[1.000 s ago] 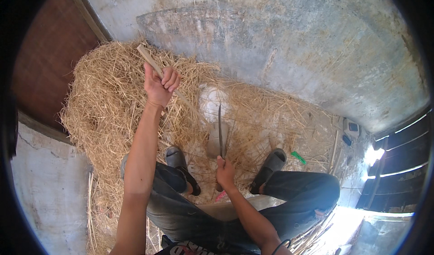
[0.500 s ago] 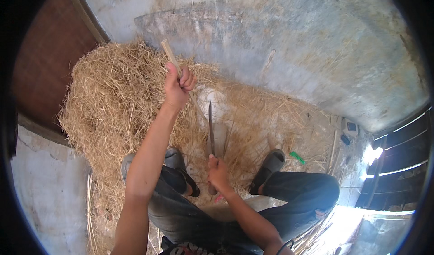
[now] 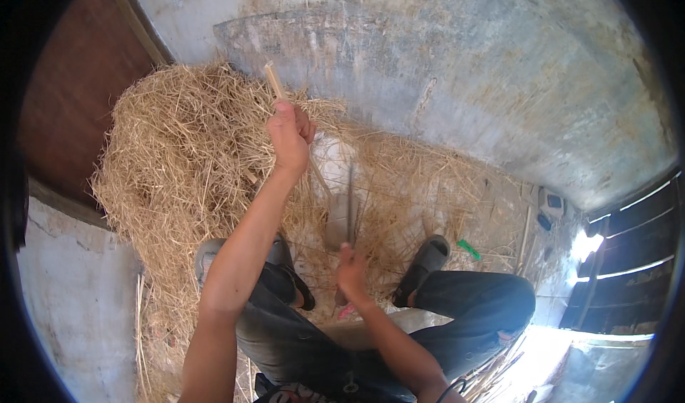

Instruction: The person uses a large knife to whittle a thin bamboo stick and then uses a smaller green tool to continue carving and shaping the wood while sitting on the floor.

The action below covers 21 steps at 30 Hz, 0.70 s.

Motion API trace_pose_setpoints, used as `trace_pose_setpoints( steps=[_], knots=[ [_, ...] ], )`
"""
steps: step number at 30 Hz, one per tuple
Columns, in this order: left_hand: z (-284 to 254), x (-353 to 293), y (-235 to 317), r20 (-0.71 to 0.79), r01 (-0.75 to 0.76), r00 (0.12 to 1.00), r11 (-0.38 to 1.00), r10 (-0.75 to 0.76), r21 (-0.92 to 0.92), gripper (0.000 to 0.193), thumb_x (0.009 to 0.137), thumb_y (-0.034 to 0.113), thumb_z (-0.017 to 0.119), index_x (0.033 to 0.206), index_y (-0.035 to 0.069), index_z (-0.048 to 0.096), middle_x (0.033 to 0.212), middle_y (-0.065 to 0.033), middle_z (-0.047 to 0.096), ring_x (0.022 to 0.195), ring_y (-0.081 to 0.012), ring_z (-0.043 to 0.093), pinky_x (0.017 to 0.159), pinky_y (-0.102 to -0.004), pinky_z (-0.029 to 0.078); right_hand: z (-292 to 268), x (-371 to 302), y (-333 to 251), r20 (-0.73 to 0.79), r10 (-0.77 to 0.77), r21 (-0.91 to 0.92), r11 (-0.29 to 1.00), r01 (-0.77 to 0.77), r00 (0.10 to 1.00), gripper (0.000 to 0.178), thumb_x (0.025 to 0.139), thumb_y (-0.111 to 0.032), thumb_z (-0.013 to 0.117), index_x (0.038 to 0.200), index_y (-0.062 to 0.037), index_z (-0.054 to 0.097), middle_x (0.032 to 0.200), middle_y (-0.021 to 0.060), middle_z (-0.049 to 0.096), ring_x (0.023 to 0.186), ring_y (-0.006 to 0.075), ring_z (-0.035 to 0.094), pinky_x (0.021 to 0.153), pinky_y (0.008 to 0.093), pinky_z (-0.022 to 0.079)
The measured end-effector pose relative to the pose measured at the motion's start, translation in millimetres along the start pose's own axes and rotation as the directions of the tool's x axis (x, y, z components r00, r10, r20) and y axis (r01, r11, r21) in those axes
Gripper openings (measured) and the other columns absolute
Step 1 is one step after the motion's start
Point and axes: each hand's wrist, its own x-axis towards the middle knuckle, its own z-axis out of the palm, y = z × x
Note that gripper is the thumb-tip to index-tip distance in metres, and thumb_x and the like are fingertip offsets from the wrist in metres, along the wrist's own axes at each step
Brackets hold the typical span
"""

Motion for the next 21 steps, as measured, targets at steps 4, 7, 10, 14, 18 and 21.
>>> trace_pose_setpoints(
  steps=[4,7,10,14,18,21],
  knots=[
    [-3.2,-0.1,-0.3,0.03,0.004,1.0,1.0,-0.003,-0.025,0.07,0.1,0.067,0.045,0.058,0.013,0.027,0.054,0.0034,0.025,0.046,-0.0097,0.022,0.044,-0.0273,0.019,-34.6,5.6,-45.0,-0.021,-0.047,0.33,0.942,0.051,0.999,0.041,0.106,-0.045,0.047,0.105,-0.004,0.051,0.065,0.0019,0.047,0.047,0.0117,0.048,0.044,0.0275,0.041],
    [-6.7,1.9,0.2,-0.002,0.03,1.0,0.999,-0.03,-0.027,0.07,0.099,0.069,0.045,0.058,0.014,0.027,0.054,0.0033,0.024,0.046,-0.0098,0.021,0.044,-0.0272,0.019,-33.3,2.1,-67.5,-0.143,-0.333,0.403,0.841,0.362,0.932,0.041,0.107,-0.043,0.046,0.106,-0.003,0.051,0.066,0.0022,0.048,0.046,0.0122,0.048,0.043,0.0271,0.041],
    [-9.9,1.2,2.1,-0.009,0.031,0.999,0.999,-0.031,-0.043,0.071,0.098,0.07,0.044,0.058,0.014,0.027,0.054,0.0036,0.025,0.046,-0.0096,0.021,0.044,-0.0277,0.019,-9.7,-7.6,-46.7,-0.207,-0.511,0.151,0.826,0.543,0.834,0.041,0.107,-0.043,0.047,0.103,-0.0025,0.051,0.066,0.0024,0.049,0.044,0.0127,0.046,0.041,0.028,0.04],
    [-15.9,-1.7,2.2,0.019,0.062,0.998,0.997,-0.061,-0.054,0.072,0.097,0.074,0.039,0.059,0.015,0.025,0.054,0.0044,0.021,0.046,-0.0099,0.017,0.044,-0.0282,0.017,0.1,-7.1,-4.3,0.007,0.058,0.015,0.998,-0.059,0.998,0.04,0.106,-0.045,0.049,0.096,-0.0062,0.051,0.065,0.0019,0.047,0.044,0.0121,0.045,0.041,0.0294,0.039],
    [-29.5,1.0,1.7,0.003,0.095,0.995,0.986,-0.096,-0.138,0.071,0.096,0.076,0.037,0.06,0.016,0.024,0.054,0.005,0.018,0.047,-0.0101,0.013,0.044,-0.0281,0.016,-26.8,4.1,-28.5,0.048,0.055,0.23,0.971,-0.065,0.997,0.04,0.107,-0.04,0.047,0.095,-0.0029,0.052,0.065,0.0018,0.048,0.044,0.012,0.047,0.04,0.029,0.039],
    [-38.5,4.9,1.1,0.028,0.102,0.995,0.982,-0.099,-0.161,0.071,0.096,0.077,0.037,0.061,0.016,0.024,0.054,0.005,0.018,0.047,-0.0101,0.013,0.044,-0.0279,0.016,-38.8,7.1,-67.9,-0.053,-0.243,0.288,0.925,0.248,0.969,0.037,0.108,-0.039,0.045,0.096,-0.0042,0.052,0.065,0.0022,0.048,0.045,0.0112,0.047,0.041,0.0295,0.039]
  ],
)
